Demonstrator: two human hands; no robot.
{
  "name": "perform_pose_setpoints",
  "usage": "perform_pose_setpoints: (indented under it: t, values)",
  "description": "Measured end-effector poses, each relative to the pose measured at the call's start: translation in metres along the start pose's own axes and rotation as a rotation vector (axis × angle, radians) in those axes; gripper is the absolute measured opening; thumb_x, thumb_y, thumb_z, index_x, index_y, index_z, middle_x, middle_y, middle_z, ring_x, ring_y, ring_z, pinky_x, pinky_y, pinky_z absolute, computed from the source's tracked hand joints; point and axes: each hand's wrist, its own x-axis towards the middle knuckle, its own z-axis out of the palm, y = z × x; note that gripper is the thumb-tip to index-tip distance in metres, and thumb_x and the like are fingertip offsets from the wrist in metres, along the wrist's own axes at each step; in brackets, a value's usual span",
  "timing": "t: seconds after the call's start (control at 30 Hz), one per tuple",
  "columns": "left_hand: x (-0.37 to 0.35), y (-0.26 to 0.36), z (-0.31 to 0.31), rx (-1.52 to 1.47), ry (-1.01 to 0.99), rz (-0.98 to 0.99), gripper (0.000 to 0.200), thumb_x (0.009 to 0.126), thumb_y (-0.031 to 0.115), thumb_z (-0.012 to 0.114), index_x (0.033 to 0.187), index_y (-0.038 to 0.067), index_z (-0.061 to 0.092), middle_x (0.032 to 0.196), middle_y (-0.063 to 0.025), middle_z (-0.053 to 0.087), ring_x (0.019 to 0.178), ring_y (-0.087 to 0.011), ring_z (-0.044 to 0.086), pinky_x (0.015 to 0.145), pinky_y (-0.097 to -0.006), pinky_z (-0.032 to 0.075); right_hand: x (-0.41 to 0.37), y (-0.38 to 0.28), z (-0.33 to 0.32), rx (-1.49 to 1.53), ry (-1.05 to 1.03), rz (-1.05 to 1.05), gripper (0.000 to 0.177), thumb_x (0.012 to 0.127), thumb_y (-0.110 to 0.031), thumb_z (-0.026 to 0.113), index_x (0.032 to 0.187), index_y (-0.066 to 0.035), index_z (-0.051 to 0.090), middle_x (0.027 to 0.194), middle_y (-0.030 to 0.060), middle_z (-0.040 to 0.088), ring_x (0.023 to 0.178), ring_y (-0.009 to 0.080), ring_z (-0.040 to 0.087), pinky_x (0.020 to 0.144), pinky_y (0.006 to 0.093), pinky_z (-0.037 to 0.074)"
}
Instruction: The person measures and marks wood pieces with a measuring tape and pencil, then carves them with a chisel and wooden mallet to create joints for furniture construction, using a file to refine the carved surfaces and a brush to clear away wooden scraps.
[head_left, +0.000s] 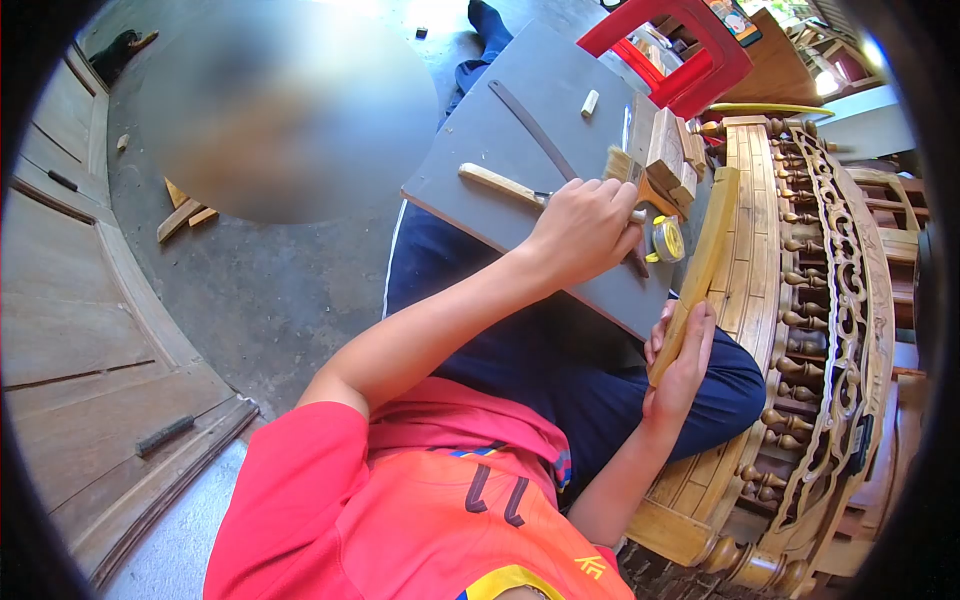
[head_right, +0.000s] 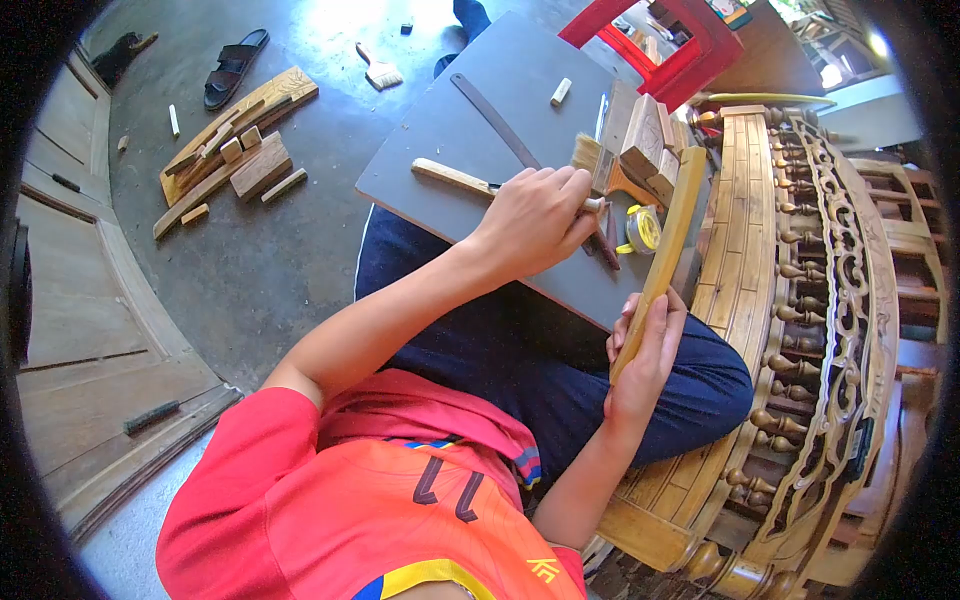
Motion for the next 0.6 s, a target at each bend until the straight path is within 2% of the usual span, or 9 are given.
perform_pose_setpoints:
  t: [0.17, 0.27, 0.37, 0.47, 0.6]
  values:
    - [0.0, -0.001, -0.001, -0.004, 0.007, 0.003, 0.028, 0.097, 0.027, 0.072, 0.098, 0.004, 0.056, 0.088, -0.0145, 0.064, 0.084, -0.0349, 0.068, 0.077, -0.0461, 0.052, -0.003, -0.004, 0.0, 0.034, -0.017, 0.0, 0.039, 0.117, -0.034, 0.054, 0.145, -0.007, 0.049, 0.102, 0.0024, 0.06, 0.071, 0.0056, 0.051, 0.057, 0.0203, 0.041]
    - [0.0, -0.005, 0.001, -0.019, 0.016, 0.023, 0.027, 0.097, 0.025, 0.073, 0.098, 0.005, 0.055, 0.088, -0.0142, 0.064, 0.083, -0.0355, 0.069, 0.075, -0.0464, 0.053, -0.005, -0.01, 0.002, -0.078, -0.01, -0.024, 0.045, 0.114, -0.026, 0.059, 0.153, -0.006, 0.047, 0.105, 0.0016, 0.06, 0.074, 0.0056, 0.053, 0.059, 0.0204, 0.043]
    - [0.001, -0.009, 0.001, -0.029, 0.046, 0.038, 0.026, 0.097, 0.024, 0.073, 0.099, 0.005, 0.055, 0.089, -0.0146, 0.065, 0.083, -0.0368, 0.069, 0.074, -0.0473, 0.055, -0.003, -0.018, -0.011, -0.194, -0.009, -0.146, 0.051, 0.112, -0.021, 0.061, 0.157, -0.005, 0.044, 0.109, 0.0028, 0.06, 0.076, 0.0061, 0.051, 0.062, 0.0207, 0.041]
    - [0.003, -0.011, 0.002, -0.031, 0.048, 0.023, 0.027, 0.097, 0.023, 0.073, 0.1, 0.005, 0.054, 0.089, -0.0154, 0.066, 0.083, -0.0384, 0.07, 0.073, -0.0484, 0.056, -0.005, -0.031, -0.008, 0.009, 0.102, -0.286, 0.049, 0.114, -0.025, 0.059, 0.157, -0.005, 0.046, 0.111, 0.0033, 0.06, 0.078, 0.007, 0.051, 0.065, 0.0217, 0.043]
    - [0.003, -0.013, 0.006, -0.025, 0.039, 0.01, 0.027, 0.097, 0.022, 0.074, 0.101, 0.005, 0.053, 0.09, -0.0155, 0.067, 0.084, -0.0391, 0.071, 0.072, -0.0489, 0.057, -0.014, -0.005, 0.01, 0.21, 0.067, -0.377, 0.05, 0.117, -0.035, 0.052, 0.161, -0.015, 0.039, 0.107, 0.0035, 0.059, 0.071, 0.0085, 0.053, 0.056, 0.0225, 0.044]
